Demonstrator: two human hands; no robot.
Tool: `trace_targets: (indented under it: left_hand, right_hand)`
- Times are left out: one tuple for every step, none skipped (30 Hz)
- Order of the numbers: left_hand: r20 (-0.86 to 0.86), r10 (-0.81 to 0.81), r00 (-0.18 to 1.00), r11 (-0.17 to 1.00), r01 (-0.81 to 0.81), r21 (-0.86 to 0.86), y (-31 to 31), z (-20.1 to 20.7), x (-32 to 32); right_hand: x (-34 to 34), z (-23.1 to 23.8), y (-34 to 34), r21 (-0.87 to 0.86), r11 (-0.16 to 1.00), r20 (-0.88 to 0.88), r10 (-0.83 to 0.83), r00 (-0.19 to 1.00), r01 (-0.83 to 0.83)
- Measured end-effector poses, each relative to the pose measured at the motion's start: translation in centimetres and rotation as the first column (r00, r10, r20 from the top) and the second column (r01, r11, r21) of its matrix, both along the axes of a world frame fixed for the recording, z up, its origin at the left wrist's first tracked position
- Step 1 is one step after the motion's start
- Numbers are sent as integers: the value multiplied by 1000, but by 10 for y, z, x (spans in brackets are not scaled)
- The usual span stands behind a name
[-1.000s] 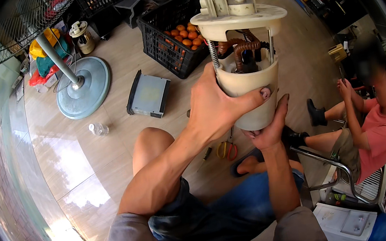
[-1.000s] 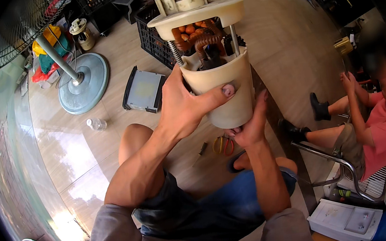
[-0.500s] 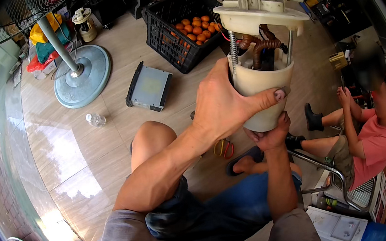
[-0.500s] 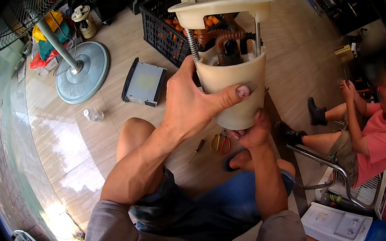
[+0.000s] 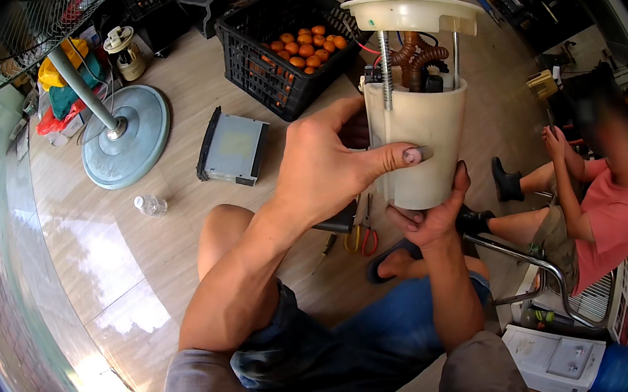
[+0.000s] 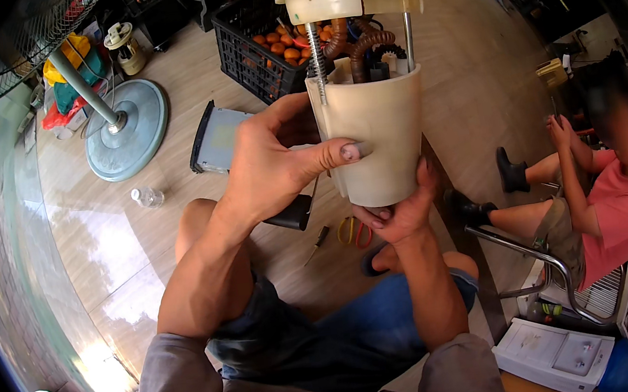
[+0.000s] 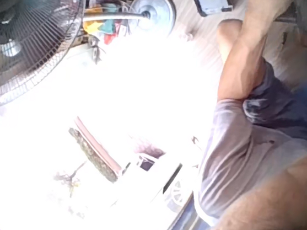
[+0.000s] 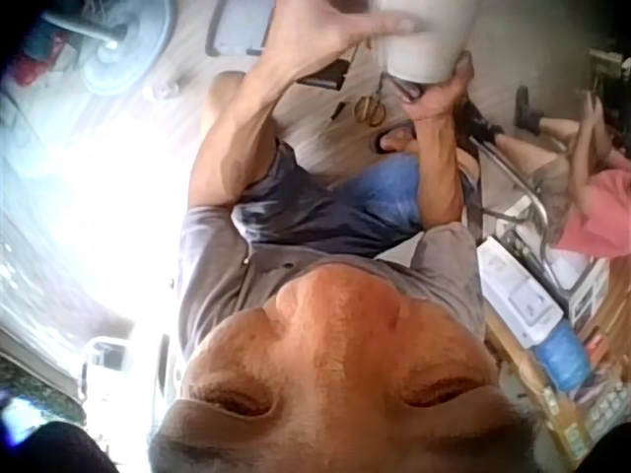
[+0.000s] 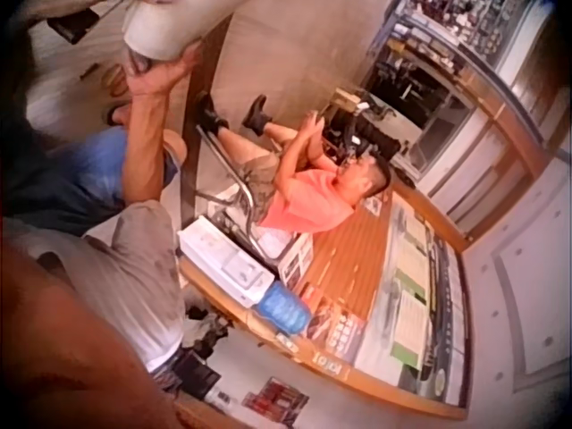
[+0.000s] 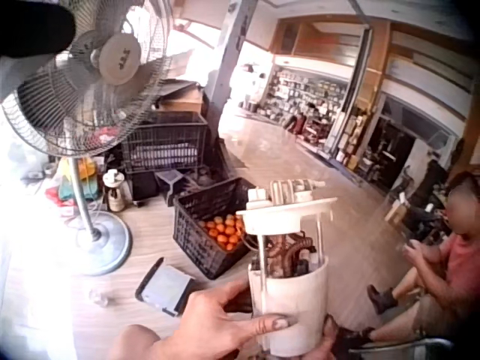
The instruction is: The person disassembles and services a car's fuel pump assembly by hand using a small screwdriver, separating the internal modules and aligning the springs and electrical connectors.
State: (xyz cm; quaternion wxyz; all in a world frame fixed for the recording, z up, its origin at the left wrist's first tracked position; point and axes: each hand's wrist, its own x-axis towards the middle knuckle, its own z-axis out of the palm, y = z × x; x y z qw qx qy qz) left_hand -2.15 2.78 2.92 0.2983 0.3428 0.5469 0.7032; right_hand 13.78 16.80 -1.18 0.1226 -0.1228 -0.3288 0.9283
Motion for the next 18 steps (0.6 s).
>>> trace_targets:
  left_hand:
    - [45, -34, 998, 999, 34, -2, 0, 0, -1]
    - [44, -39, 998, 999, 39, -1, 1, -2, -2]
    - [35, -42, 999, 999, 40, 36, 2, -6, -4]
    - [24, -42, 999, 997, 40, 71, 3, -8, -5]
    - [21, -45, 999, 997, 43, 70, 3, -9, -7]
    - [2, -34, 999, 997, 34, 67, 2, -10, -8]
    - [-16, -24, 1000, 997, 25, 67, 3, -10, -9]
    - [-17, -27, 999, 997, 28, 69, 3, -10, -8]
    - [-8, -27, 1000, 997, 28, 68, 4, -10, -8]
    - [1, -26, 1000, 997, 26, 66, 4, -9, -7]
    - [0, -27, 1000, 997, 27, 67, 4, -8, -6]
    - [-34, -8, 999, 996, 11, 85, 3, -7, -5]
    - [-66, 12, 998, 994, -5, 108, 4, -6, -4]
    - [-64, 10, 998, 994, -3, 113, 4, -8, -3]
    - [-114, 56, 992, 990, -40, 137, 4, -10, -3]
    - [-164, 102, 981, 984, -75, 163, 4, -11, -3]
    - [-163, 100, 982, 983, -72, 169, 3, -10, -2]
    - [-178, 117, 977, 985, -91, 148, 2, -8, -2]
  right_hand:
    - [1, 0, 1, 1, 1000, -1, -5, 1000, 5]
    - [2, -1, 2, -28, 999, -27, 28, 999, -29]
    - [3, -1, 3, -56, 996, -54, 61, 997, -64]
    - [2, 0, 3, -57, 997, -56, 57, 997, -61]
    - [0, 2, 2, -77, 993, -42, 86, 995, -89]
    - [-1, 3, 1, -98, 988, -28, 115, 993, -117]
    - [-2, 2, 1, -96, 989, -29, 111, 993, -114]
    - [-2, 1, 1, -110, 987, -57, 115, 992, -121]
    - [-2, 0, 2, -124, 984, -85, 119, 989, -129]
    - [-1, -1, 2, -123, 984, -86, 118, 989, -128]
    - [0, 0, 3, -110, 985, -97, 122, 988, -133]
    - [1, 0, 3, -97, 986, -109, 127, 986, -137]
    - [2, 1, 3, -92, 987, -106, 125, 986, -135]
    - [4, 2, 3, -109, 984, -120, 129, 984, -142]
    - [4, 3, 2, -127, 981, -133, 132, 982, -149]
    - [4, 5, 2, -121, 982, -132, 130, 983, -147]
    - [4, 7, 0, -129, 979, -124, 142, 982, -158]
    - [4, 9, 0, -137, 976, -115, 154, 981, -170]
